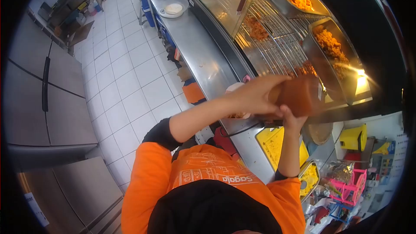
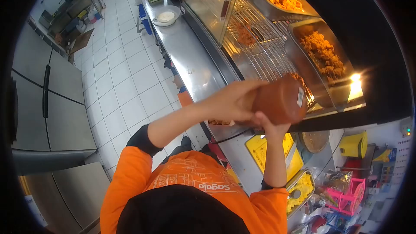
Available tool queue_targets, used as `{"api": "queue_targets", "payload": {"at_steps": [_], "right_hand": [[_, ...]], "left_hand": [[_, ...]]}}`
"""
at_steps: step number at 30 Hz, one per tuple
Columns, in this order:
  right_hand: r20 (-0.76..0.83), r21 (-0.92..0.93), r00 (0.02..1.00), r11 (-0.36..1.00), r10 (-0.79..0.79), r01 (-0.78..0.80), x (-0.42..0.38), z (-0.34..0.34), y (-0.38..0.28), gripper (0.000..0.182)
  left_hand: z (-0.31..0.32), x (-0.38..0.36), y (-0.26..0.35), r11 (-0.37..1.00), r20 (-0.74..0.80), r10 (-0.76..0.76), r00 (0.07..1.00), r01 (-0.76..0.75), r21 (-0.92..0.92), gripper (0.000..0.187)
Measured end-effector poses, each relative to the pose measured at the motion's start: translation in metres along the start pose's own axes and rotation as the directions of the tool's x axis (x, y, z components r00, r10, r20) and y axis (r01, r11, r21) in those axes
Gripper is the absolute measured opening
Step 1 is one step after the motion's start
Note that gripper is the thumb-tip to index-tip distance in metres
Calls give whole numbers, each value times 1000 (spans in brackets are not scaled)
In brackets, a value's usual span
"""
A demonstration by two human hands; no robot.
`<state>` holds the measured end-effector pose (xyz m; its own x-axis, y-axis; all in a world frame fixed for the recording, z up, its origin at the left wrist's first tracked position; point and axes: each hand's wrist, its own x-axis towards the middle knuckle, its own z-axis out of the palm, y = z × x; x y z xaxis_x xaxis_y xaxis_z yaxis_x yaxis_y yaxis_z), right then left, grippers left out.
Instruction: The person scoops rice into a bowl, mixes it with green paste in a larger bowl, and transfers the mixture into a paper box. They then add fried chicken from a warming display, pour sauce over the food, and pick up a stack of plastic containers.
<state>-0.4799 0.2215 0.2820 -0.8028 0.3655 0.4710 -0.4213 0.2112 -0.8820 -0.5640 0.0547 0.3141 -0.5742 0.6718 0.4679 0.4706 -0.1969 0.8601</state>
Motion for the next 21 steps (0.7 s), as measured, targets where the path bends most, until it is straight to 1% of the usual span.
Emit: {"api": "queue_targets", "payload": {"at_steps": [1,2,3,5,6,7,9,10,12,13,15,16,17,18,19,20,21], "right_hand": [[-53,-8,997,998,55,-56,0,-2,4,81],[-76,-18,988,991,131,-133,7,2,4,82],[-78,-22,989,991,127,-129,6,3,1,82],[-85,21,993,997,76,-74,6,11,-3,81],[-48,-16,999,1000,-4,3,0,11,-9,80],[-45,-12,999,1000,-5,4,-2,13,-12,80],[58,-74,995,993,-87,91,-7,16,-14,78],[49,-74,996,994,-77,81,-5,18,-11,78],[-20,-18,985,985,169,-170,8,24,-5,87],[-17,-18,986,986,163,-163,9,26,-7,87],[37,128,994,986,100,-104,7,35,-11,83],[58,90,997,994,50,-55,1,33,-12,81],[62,93,997,994,48,-54,-2,32,-9,81],[81,78,996,996,41,-48,-6,32,-5,81],[96,61,995,997,40,-46,-10,31,-2,81],[92,58,995,997,49,-55,-8,33,1,81],[75,96,987,984,141,-148,-1,36,5,84]], "left_hand": [[-2,4,-3,997,11,13,1000,-12,-73,70],[-11,11,4,997,66,14,998,-10,-71,70],[-12,11,8,997,67,19,998,-14,-73,70],[-17,10,13,999,59,-9,998,7,41,70],[-13,4,13,999,58,-10,998,8,44,70],[-6,-6,12,999,40,-36,999,35,19,71],[-8,-10,7,998,25,-65,998,65,-1,71],[-14,-7,2,999,21,-52,998,52,-8,72],[-20,-3,1,999,16,-38,999,38,-20,73],[-26,0,7,999,20,-46,999,46,9,74],[-33,-3,16,998,23,-50,999,48,47,74],[-28,-13,21,996,13,-77,997,76,55,73],[-25,-21,25,993,3,-104,995,104,62,73],[-26,-25,28,979,2,-138,990,136,152,73],[-29,-24,24,978,4,-143,990,141,151,73],[-32,-20,18,983,-4,-150,989,150,106,74],[-34,-18,15,986,-14,-155,988,155,61,75]]}}
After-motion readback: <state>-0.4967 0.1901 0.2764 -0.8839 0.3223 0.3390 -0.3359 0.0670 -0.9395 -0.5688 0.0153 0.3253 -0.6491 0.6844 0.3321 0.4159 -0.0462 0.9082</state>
